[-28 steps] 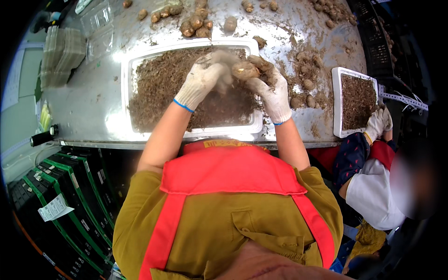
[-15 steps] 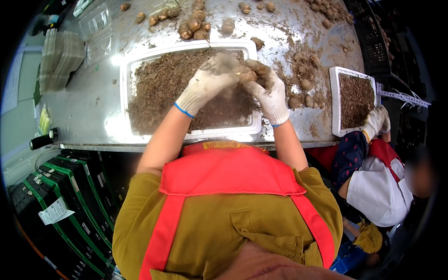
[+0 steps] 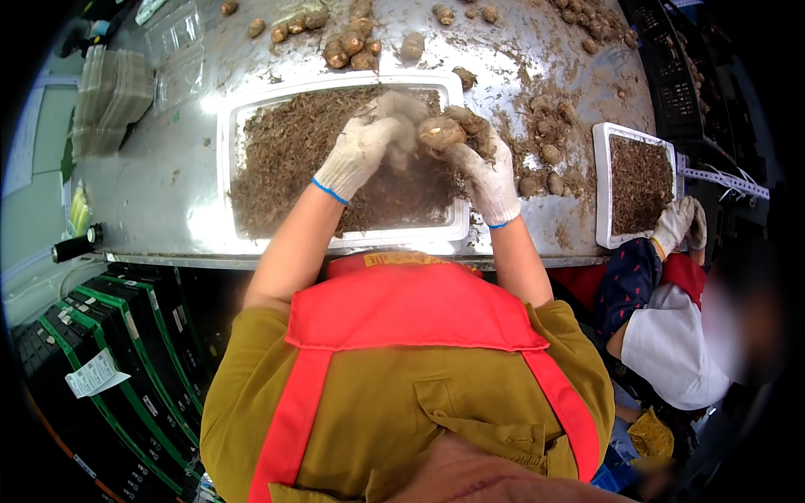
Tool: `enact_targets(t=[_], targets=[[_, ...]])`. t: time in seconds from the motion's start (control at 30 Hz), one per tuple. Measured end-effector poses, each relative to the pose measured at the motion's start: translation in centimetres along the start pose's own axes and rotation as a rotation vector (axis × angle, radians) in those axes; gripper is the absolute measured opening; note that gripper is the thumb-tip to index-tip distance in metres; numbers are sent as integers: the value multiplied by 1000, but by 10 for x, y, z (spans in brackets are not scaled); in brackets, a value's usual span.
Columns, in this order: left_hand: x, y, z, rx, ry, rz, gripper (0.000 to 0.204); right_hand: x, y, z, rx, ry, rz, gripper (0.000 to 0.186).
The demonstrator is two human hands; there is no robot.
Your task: The person cleans small root vegetables by hand, rubbing each one against a tray of loose soil-like material to remove dirt. The person handles the vegetables one at a time, rotating them to clean all sides, and places the cleaned items on the metal table. A second person works alongside at a separate station.
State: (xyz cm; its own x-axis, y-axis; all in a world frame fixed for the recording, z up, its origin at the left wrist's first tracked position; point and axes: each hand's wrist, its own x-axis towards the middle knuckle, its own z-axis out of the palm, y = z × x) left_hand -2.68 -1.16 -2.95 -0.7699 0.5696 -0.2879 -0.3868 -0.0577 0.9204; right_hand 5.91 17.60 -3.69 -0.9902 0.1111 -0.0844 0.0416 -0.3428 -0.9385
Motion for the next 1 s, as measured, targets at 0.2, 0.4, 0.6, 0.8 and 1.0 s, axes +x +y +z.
enact_targets(t=[0.2, 0.4, 0.6, 0.8, 1.0], targets=[[-8, 4, 11, -72, -52, 3, 32, 2, 3, 0, -31, -5, -25, 52], [-9, 35, 29, 351, 13, -88, 29, 0, 7, -1, -273, -48, -100, 50], [-1, 7, -6, -27, 97, -27, 37, -1, 11, -1, 285, -76, 110, 54], [-4, 1, -14, -43, 163, 96, 29, 5, 32, -21, 715, -156, 251, 63], [-5, -13, -8, -34, 100, 130, 31, 4, 31, -26, 923, -120, 377, 60]])
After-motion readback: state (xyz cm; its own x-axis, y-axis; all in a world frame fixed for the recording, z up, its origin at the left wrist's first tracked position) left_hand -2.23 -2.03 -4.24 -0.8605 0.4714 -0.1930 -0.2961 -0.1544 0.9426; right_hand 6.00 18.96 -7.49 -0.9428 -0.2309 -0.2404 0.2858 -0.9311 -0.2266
